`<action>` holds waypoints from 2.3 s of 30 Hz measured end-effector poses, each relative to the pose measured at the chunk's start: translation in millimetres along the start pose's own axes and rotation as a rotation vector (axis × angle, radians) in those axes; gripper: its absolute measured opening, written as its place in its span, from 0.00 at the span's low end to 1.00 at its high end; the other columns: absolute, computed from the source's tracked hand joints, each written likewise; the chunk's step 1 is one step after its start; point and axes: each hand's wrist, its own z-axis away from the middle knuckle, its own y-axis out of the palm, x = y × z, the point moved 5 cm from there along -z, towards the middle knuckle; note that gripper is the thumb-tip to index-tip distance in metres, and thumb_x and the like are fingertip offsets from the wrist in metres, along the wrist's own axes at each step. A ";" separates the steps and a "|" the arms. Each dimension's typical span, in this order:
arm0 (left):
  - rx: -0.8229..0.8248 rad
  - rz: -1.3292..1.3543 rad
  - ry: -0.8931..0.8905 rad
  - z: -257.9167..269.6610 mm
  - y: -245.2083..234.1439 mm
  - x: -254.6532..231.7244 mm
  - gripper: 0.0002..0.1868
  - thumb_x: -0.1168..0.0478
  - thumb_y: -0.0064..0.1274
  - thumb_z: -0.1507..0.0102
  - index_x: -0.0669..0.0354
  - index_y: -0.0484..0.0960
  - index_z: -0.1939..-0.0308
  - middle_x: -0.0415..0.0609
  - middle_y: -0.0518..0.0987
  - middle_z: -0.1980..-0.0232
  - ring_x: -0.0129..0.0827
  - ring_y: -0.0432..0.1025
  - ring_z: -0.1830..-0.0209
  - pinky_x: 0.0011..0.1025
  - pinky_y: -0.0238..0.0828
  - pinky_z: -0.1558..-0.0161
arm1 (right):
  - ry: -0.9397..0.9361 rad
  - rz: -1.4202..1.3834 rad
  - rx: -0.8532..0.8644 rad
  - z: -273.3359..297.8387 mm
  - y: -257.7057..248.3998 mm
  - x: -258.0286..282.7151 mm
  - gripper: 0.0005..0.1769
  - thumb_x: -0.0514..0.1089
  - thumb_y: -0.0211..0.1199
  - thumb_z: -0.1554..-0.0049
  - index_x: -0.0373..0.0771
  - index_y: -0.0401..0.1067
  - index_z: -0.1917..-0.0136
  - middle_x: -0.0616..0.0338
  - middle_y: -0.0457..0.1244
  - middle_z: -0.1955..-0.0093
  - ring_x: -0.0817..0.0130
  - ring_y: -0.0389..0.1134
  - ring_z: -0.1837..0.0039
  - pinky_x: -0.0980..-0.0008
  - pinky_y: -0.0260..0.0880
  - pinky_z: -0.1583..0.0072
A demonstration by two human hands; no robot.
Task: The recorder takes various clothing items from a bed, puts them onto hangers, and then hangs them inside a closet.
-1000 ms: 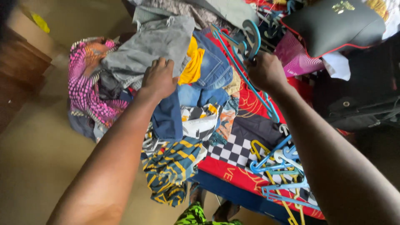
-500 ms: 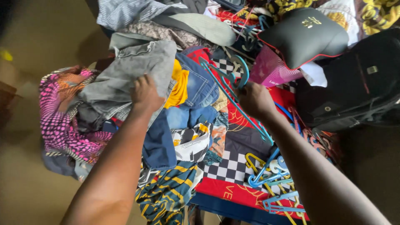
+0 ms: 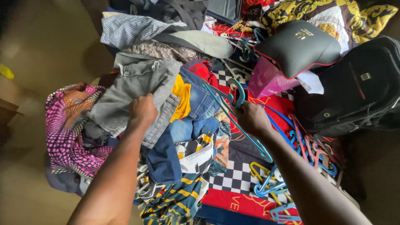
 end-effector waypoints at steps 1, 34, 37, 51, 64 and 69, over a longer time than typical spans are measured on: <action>0.001 0.020 -0.005 0.0 -5.1 0.5 0.14 0.63 0.54 0.40 0.59 0.82 0.51 0.64 0.83 0.50 0.61 0.77 0.47 0.52 0.74 0.45 | -0.021 -0.013 -0.018 -1.0 0.0 3.2 0.16 0.54 0.58 0.38 0.41 0.74 0.48 0.43 0.69 0.62 0.43 0.72 0.57 0.47 0.71 0.56; 0.171 2.039 -0.005 -44.7 -89.4 -36.7 0.07 0.63 0.56 0.47 0.52 0.72 0.71 0.40 0.71 0.66 0.31 0.67 0.63 0.33 0.66 0.57 | -0.179 -0.018 -0.487 -19.7 -106.0 32.4 0.08 0.44 0.59 0.40 0.40 0.72 0.49 0.38 0.68 0.55 0.34 0.69 0.49 0.40 0.68 0.48; 0.113 1.590 -0.255 -28.4 37.2 57.9 0.07 0.61 0.54 0.53 0.52 0.70 0.77 0.39 0.68 0.72 0.33 0.64 0.71 0.36 0.60 0.67 | -0.063 0.071 -0.363 -10.4 -80.7 27.5 0.10 0.46 0.59 0.42 0.42 0.73 0.48 0.39 0.68 0.56 0.35 0.69 0.52 0.39 0.68 0.51; -0.318 -0.067 -0.001 71.9 -42.3 -3.4 0.32 0.60 0.65 0.53 0.61 0.77 0.44 0.60 0.72 0.41 0.56 0.66 0.41 0.50 0.64 0.43 | 0.035 0.065 -0.231 -18.1 -32.4 -21.7 0.12 0.51 0.59 0.41 0.42 0.75 0.51 0.40 0.68 0.57 0.36 0.70 0.53 0.40 0.70 0.52; 0.058 -0.109 0.690 83.0 156.3 -154.9 0.09 0.65 0.53 0.42 0.55 0.84 0.60 0.50 0.76 0.45 0.46 0.67 0.37 0.48 0.65 0.41 | 0.168 0.035 -0.143 18.3 -21.1 -67.7 0.15 0.52 0.59 0.42 0.39 0.76 0.52 0.35 0.68 0.58 0.35 0.71 0.53 0.40 0.71 0.50; -0.065 -0.368 0.731 104.8 189.4 -148.5 0.12 0.59 0.57 0.43 0.52 0.86 0.56 0.48 0.76 0.45 0.44 0.65 0.38 0.51 0.60 0.42 | 0.199 0.024 -0.127 43.4 -24.6 -83.0 0.15 0.52 0.59 0.42 0.40 0.76 0.51 0.35 0.68 0.57 0.34 0.70 0.52 0.39 0.70 0.49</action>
